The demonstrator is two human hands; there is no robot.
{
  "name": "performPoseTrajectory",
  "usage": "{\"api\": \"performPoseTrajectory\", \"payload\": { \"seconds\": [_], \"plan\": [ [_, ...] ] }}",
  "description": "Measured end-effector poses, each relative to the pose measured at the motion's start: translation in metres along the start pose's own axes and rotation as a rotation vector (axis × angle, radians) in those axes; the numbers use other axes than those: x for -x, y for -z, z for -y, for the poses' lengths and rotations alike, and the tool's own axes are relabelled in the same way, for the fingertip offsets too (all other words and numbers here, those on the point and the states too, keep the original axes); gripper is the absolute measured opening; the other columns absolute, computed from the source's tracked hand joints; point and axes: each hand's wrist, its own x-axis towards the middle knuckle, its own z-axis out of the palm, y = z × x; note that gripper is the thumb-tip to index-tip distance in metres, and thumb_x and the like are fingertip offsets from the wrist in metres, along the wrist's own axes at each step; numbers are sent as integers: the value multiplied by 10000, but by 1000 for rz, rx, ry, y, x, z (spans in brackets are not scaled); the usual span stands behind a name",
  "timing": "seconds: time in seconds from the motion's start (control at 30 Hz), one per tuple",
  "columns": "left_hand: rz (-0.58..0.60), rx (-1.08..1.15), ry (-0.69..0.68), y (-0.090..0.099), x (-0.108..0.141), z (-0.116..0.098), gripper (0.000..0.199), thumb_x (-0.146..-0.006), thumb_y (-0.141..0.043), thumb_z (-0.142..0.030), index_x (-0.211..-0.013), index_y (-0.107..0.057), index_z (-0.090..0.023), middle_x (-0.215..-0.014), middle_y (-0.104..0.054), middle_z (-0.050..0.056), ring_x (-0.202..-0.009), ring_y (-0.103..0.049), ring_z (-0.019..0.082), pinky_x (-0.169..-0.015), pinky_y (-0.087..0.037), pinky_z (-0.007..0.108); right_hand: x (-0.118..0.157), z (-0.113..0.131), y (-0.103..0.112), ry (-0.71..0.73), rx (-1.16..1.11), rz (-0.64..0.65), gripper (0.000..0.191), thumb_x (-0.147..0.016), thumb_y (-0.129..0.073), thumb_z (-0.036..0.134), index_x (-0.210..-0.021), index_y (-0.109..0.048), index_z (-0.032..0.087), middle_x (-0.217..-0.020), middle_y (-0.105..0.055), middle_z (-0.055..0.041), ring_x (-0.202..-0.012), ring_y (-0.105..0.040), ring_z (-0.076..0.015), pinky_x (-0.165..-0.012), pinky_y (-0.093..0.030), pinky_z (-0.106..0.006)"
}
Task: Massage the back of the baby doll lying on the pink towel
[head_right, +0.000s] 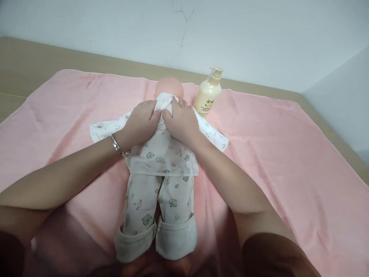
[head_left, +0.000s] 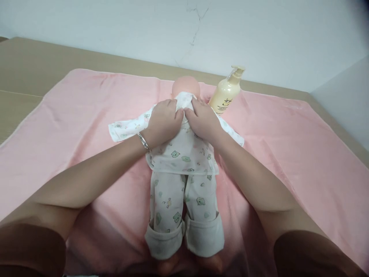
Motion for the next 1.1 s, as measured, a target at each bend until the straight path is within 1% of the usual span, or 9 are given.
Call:
{"api": "performPoseTrajectory", "payload": {
  "seconds": [0.1,0.17,0.27,0.43,0.57,0.67,0.77,0.97,1.1],
  "plan": [
    [1,-115,-158,3,11,-8,389,-987,-270,-228,-1116,-607,-82,-1183,-631,208,-1191,-575,322,-1139,-429,514,-5,-2,6,-94,-2,91,573,-1059,-270,367,-1528,-422,75,-1561,-444,-211,-1468,-408,-369,-1198,-368,-579],
    [10,-119,-192,4,12,-10,339,-979,-280,-209,-1028,-604,-119,-1115,-637,181,-1144,-591,309,-1109,-452,509,-3,1,8,-91,34,88,586,-1071,-256,368,-1536,-416,50,-1559,-445,-226,-1465,-413,-379,-1211,-349,-579],
    [49,-39,-76,6,2,-3,295,-976,-309,-262,-938,-580,-153,-1034,-660,155,-1014,-608,281,-1005,-498,479,7,11,7,-56,120,35,549,-1060,-249,292,-1480,-476,21,-1462,-533,-252,-1391,-487,-394,-1186,-362,-594],
    [99,106,110,11,-17,11,395,-992,-318,-461,-910,-583,-180,-993,-698,102,-901,-596,214,-870,-492,359,20,25,11,19,207,25,530,-1004,-264,178,-1446,-498,3,-1385,-578,-253,-1336,-518,-384,-1152,-412,-544],
    [83,65,81,9,-11,7,415,-1006,-291,-425,-980,-611,-163,-1057,-692,123,-973,-606,237,-943,-492,396,10,17,23,-22,97,117,439,-1016,-297,278,-1250,-620,96,-1218,-664,-203,-1154,-612,-372,-1023,-504,-538],
    [33,-62,-9,4,-1,-1,438,-1014,-262,-351,-1106,-617,-111,-1158,-662,185,-1129,-589,289,-1077,-454,459,-1,6,27,-97,24,174,526,-1036,-315,400,-1396,-544,92,-1302,-641,-213,-1173,-611,-384,-1013,-507,-551],
    [33,-114,-42,2,3,-6,463,-1015,-254,-326,-1204,-589,-68,-1248,-624,224,-1213,-556,310,-1137,-422,471,-4,2,24,-96,33,153,543,-1045,-297,383,-1429,-507,63,-1324,-628,-227,-1228,-590,-385,-1067,-474,-556],
    [87,52,106,5,-13,7,424,-995,-310,-421,-1031,-624,-140,-1112,-678,162,-1070,-599,272,-1047,-479,454,16,23,15,20,219,62,438,-1060,-255,251,-1275,-578,48,-1241,-646,-239,-1205,-596,-379,-1075,-458,-530],
    [86,78,148,4,-16,11,477,-994,-308,-489,-1040,-631,-140,-1093,-686,158,-1023,-605,259,-996,-499,430,19,28,18,28,239,55,382,-1049,-291,217,-1189,-616,74,-1188,-664,-206,-1176,-601,-346,-1051,-475,-463]
  ]
}}
